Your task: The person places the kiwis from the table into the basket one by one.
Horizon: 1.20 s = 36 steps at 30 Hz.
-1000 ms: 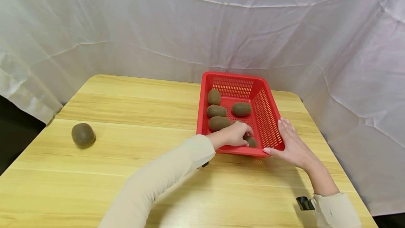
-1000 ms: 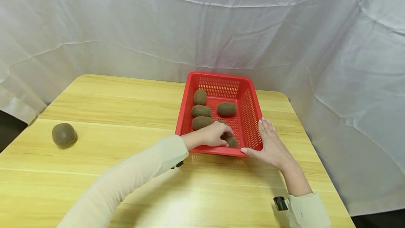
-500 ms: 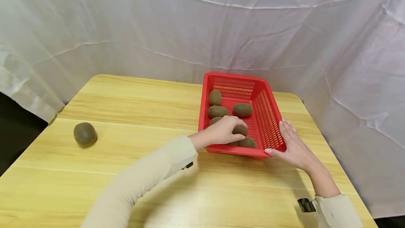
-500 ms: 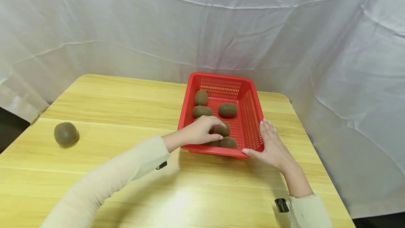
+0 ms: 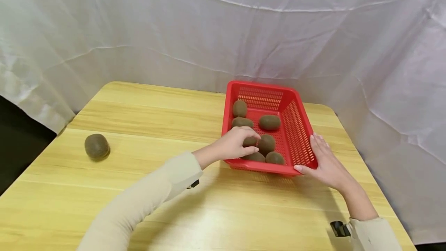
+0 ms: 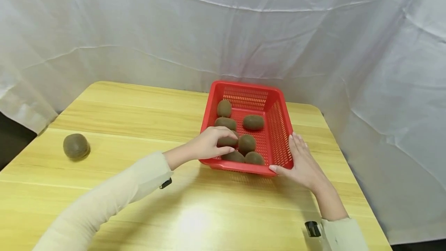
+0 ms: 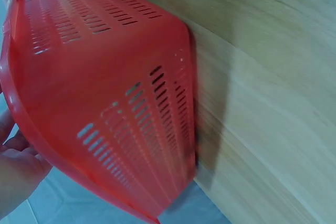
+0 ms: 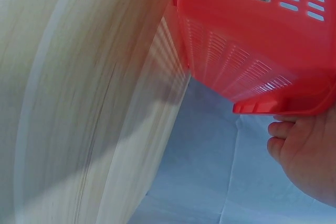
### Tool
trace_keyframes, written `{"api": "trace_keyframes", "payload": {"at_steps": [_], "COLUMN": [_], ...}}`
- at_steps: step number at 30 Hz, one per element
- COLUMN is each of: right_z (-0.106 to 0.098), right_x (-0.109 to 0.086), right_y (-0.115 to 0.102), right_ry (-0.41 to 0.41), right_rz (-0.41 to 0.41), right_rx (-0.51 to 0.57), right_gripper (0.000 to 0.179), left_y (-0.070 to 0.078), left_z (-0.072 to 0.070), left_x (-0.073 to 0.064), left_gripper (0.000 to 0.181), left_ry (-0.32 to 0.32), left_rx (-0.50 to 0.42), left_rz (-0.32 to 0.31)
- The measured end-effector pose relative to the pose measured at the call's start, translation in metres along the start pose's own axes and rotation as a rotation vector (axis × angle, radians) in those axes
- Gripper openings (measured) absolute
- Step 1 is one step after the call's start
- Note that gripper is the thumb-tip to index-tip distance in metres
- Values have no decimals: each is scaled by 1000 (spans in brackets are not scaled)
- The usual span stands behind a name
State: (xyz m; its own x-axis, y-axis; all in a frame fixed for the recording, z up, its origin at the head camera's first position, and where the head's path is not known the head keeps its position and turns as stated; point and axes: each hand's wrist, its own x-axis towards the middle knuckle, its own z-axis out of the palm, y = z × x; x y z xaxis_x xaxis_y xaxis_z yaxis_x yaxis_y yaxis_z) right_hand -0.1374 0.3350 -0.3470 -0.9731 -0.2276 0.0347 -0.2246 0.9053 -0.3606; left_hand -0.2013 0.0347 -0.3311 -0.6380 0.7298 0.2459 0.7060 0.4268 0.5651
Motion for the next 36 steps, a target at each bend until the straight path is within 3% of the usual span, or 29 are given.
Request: {"api": "trace_keyframes", "payload": {"at_steps": [15,24,36], "right_z": [0,0,0], "right_x": [1,-1,2], "right_y": [0,1,-1], "right_ry": [-2,-2,3], "right_rz": [-2,-1,-9], "right_rx": [-13,-10,-9], "right_gripper": [106,106,105], "left_y": [-22,-37,-58], "left_z": [-15,-19,-30], "left_x": [-30,-44,-65], "left_gripper": [34,34,37], "left_ry": [206,262,328], "left_rx": [-51,-95,-69], "left_rz": [-72,-136,-214]}}
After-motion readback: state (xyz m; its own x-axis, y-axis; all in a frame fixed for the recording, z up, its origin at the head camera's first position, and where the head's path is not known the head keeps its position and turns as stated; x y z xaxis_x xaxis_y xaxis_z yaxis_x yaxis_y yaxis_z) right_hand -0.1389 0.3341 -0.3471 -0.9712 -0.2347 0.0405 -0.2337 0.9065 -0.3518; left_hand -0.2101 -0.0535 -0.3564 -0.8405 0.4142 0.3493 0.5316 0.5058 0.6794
